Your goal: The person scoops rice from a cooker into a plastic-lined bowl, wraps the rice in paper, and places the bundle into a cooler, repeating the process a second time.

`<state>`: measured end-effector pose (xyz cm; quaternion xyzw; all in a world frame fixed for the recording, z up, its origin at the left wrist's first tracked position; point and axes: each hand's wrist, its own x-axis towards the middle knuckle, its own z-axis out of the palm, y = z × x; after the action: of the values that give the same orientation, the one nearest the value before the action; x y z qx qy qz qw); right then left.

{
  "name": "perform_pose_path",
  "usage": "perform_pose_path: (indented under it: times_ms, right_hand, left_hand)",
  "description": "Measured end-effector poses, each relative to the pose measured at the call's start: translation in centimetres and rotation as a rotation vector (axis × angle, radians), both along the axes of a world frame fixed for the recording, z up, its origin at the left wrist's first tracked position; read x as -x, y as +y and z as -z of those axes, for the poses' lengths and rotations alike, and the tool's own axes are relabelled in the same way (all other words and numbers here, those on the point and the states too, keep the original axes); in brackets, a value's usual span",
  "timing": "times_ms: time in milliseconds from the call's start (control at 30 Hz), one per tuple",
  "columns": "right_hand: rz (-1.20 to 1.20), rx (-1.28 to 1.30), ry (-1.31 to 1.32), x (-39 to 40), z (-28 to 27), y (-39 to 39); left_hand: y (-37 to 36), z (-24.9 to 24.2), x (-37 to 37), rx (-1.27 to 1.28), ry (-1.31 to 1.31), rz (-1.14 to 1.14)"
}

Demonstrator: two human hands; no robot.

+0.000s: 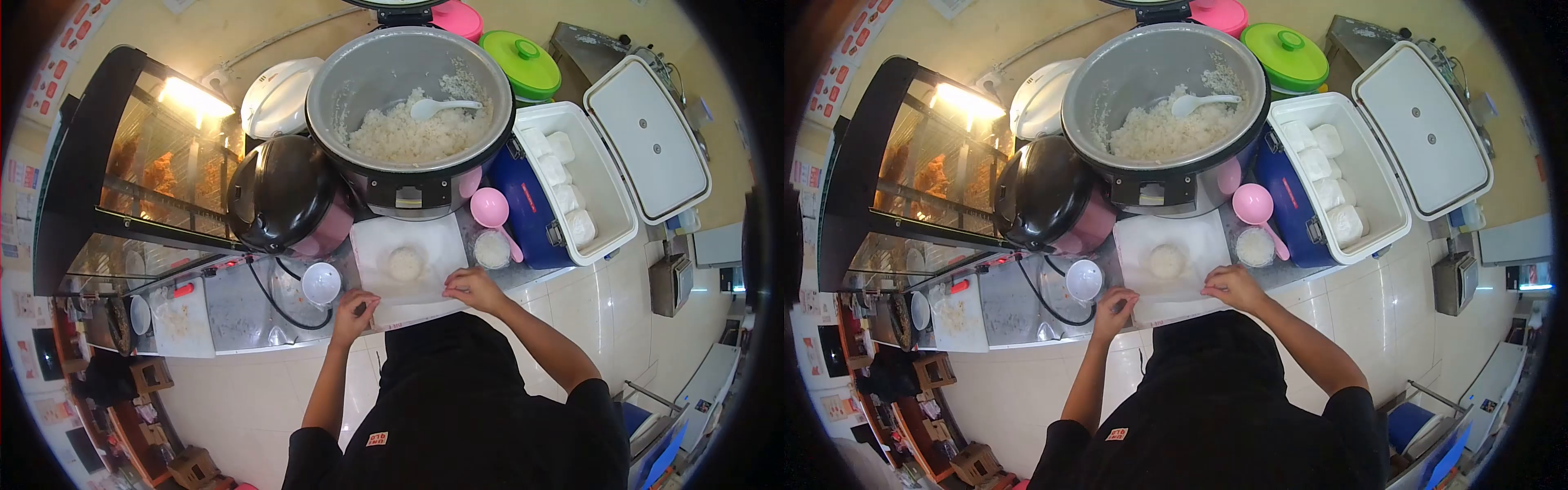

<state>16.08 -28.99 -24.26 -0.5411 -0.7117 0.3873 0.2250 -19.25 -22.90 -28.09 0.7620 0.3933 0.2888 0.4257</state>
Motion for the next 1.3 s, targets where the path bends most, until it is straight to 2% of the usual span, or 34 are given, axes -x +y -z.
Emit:
perform_pose_path:
  times_ms: [133,233,333,433,533,567,667,733,833,933,1033,1100,1267,1300]
  right_hand:
    - [0.073,0.005,0.141,0.1,-0.4,0.9]
    - [0.086,0.016,0.127,0.4,-1.1,1.2]
    - [0.147,0.040,0.164,0.7,-2.0,1.2]
    - [0.238,0.094,0.207,1.1,-3.3,0.6]
    - [0.262,0.067,0.157,1.3,-3.6,-0.4]
    - [0.257,0.042,0.128,1.2,-3.5,-0.9]
    - [0.190,0.030,0.018,0.0,2.3,-2.9]
    - [0.112,0.039,0.007,-0.6,1.6,-4.2]
    - [0.110,0.085,0.084,-0.5,-0.1,-5.0]
    - [0.258,0.116,0.266,0.3,-0.4,-4.2]
    - [0.489,0.148,0.371,1.4,1.2,-3.1]
    - [0.602,0.211,0.472,2.3,0.6,-1.5]
    - [0.717,0.189,0.393,3.0,3.4,-0.6]
    - [0.733,0.180,0.358,3.1,3.7,-0.6]
  left_hand:
    - [-0.1,-0.7,-1.0,0.049,-0.002,-0.100]
    - [0.1,-2.2,-1.2,0.073,0.088,-0.065]
    - [0.5,-3.5,-1.3,-0.017,0.146,0.054]
    - [0.4,-1.4,-0.7,-0.096,0.073,-0.019]
    - [0.2,-0.7,-0.4,0.184,-0.053,-0.175]
    - [0.4,-0.3,-0.2,0.132,-0.028,-0.112]
    - [0.8,0.8,1.5,-0.020,0.084,0.090]
    - [0.7,0.2,2.5,-0.123,0.206,0.231]
    - [-0.7,-1.0,3.0,0.074,0.080,0.162]
    - [-0.7,-1.3,1.3,0.060,-0.052,-0.059]
    - [-0.1,1.8,1.0,0.456,-0.145,-0.314]
    - [0.4,2.2,-0.5,0.362,-0.181,-0.410]
    - [0.7,2.3,-2.0,0.206,-0.018,-0.524]
    - [0.5,1.8,-2.4,0.212,-0.068,-0.574]
